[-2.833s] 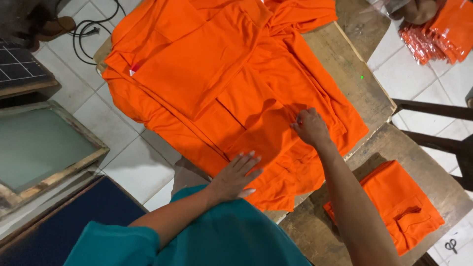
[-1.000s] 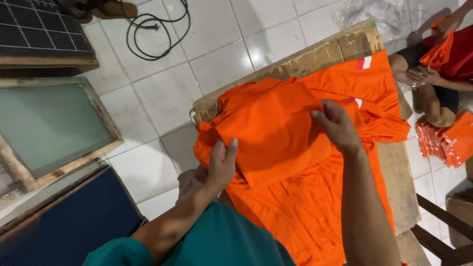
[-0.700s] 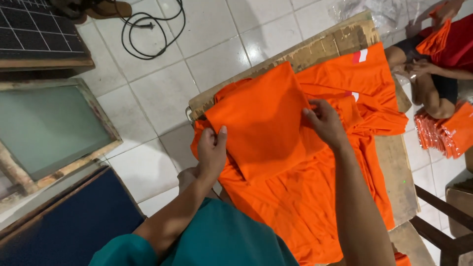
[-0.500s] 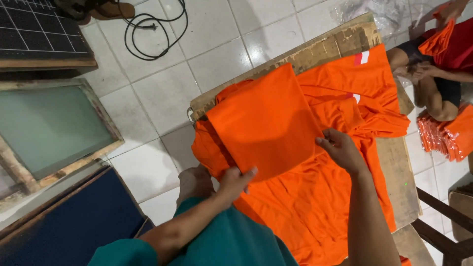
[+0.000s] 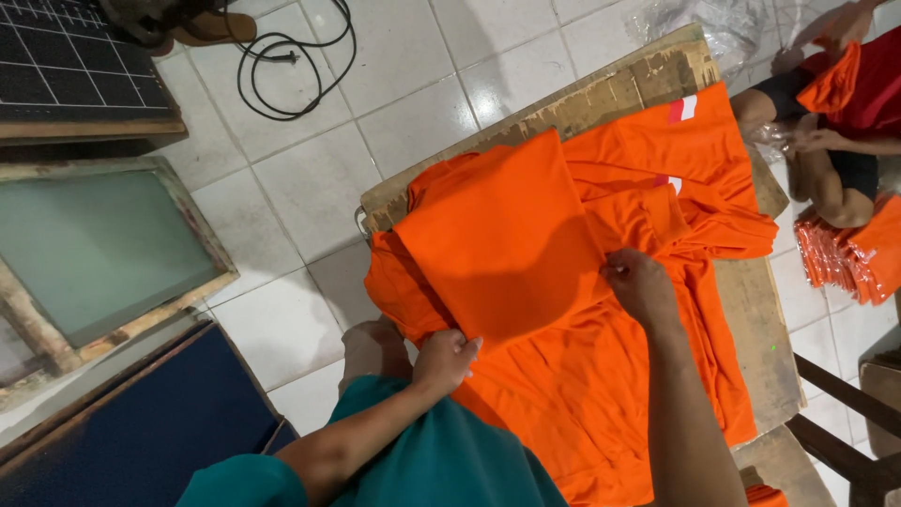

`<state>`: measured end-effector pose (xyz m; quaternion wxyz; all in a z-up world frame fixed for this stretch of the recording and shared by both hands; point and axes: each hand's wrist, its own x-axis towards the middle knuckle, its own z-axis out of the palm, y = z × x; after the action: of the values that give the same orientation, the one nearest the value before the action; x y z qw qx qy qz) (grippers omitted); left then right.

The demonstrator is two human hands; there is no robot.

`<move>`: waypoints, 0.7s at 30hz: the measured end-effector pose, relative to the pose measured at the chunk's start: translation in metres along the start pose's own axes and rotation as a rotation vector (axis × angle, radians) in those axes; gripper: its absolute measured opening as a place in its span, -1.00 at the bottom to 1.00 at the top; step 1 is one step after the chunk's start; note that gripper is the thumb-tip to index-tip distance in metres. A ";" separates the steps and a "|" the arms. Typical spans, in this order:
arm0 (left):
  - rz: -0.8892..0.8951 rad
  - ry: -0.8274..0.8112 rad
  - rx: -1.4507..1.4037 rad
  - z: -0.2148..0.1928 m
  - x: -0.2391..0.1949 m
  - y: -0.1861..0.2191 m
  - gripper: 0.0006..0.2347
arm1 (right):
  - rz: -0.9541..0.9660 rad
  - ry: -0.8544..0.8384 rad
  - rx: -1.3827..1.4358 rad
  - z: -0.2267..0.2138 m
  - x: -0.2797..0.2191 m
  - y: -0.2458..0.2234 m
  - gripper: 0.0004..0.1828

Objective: The person folds an orange t-shirt on a wooden table. They smooth the fabric, fold the sleeves inward, fold the shirt in half, and then fold it again into a compact rectangle before placing it on a stack.

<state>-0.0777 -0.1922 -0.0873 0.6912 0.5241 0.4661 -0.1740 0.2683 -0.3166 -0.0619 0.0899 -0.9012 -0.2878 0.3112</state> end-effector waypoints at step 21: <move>0.000 0.237 -0.442 -0.111 -0.008 0.120 -0.46 | -0.206 -0.179 0.396 -0.051 0.064 -0.145 -0.73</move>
<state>-0.0458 -0.0487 -0.0148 0.7295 0.3770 0.5707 -0.0053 0.2730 -0.1606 -0.0047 0.2706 -0.8006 -0.3185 0.4293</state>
